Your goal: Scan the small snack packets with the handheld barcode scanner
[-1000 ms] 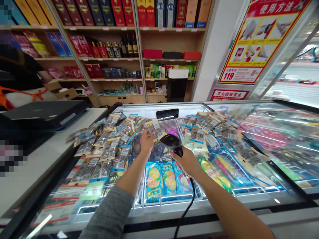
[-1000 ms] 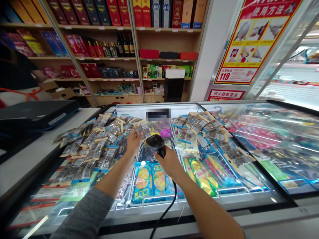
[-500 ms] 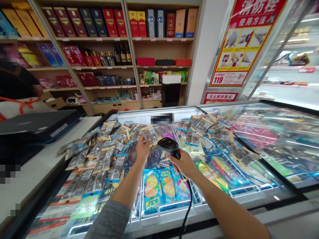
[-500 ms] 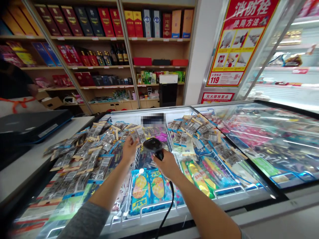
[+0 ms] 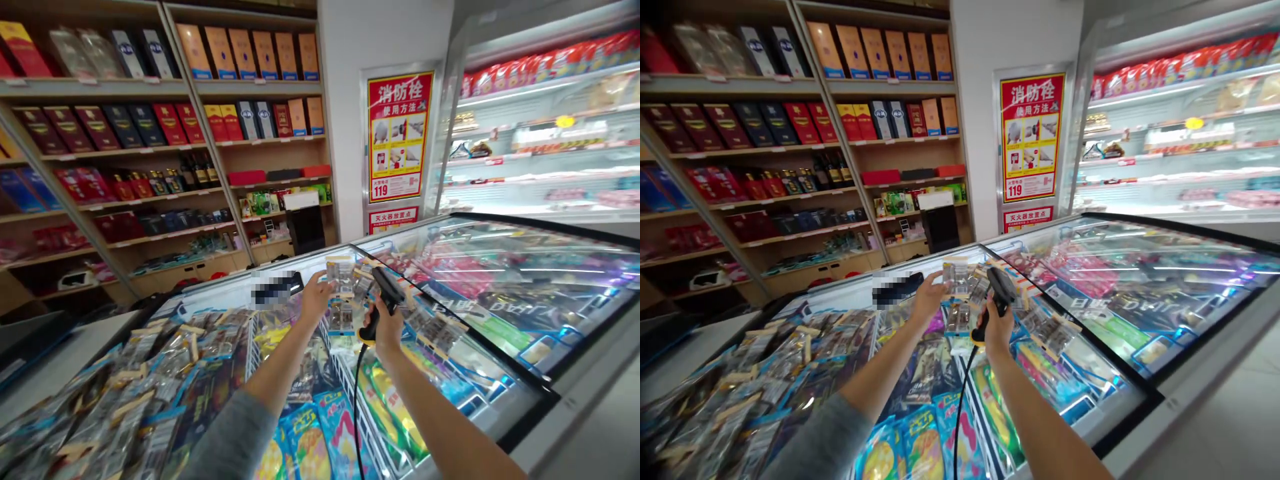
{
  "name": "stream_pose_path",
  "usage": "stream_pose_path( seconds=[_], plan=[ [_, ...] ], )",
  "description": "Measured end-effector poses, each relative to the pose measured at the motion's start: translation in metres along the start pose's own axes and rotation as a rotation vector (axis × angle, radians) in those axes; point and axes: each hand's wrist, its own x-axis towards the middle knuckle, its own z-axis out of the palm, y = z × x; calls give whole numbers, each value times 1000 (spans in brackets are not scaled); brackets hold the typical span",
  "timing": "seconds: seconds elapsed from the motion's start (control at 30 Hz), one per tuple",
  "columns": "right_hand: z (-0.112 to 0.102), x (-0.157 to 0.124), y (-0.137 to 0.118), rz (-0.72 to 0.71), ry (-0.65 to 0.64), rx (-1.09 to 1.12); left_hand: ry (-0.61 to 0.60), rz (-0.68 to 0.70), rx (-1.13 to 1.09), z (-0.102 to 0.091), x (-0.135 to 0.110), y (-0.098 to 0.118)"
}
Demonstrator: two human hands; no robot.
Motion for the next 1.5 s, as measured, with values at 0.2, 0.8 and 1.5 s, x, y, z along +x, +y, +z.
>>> stream_pose_path(
  seconds=[0.2,0.8,1.5],
  plan=[
    [-6,23,1,-3,151,-48,-148,194,462,81,41,10],
    [1,-18,11,-28,-35,-142,24,207,758,-121,-51,56],
    [144,-285,135,546,-862,-376,465,-299,948,-392,-188,2]
  ],
)
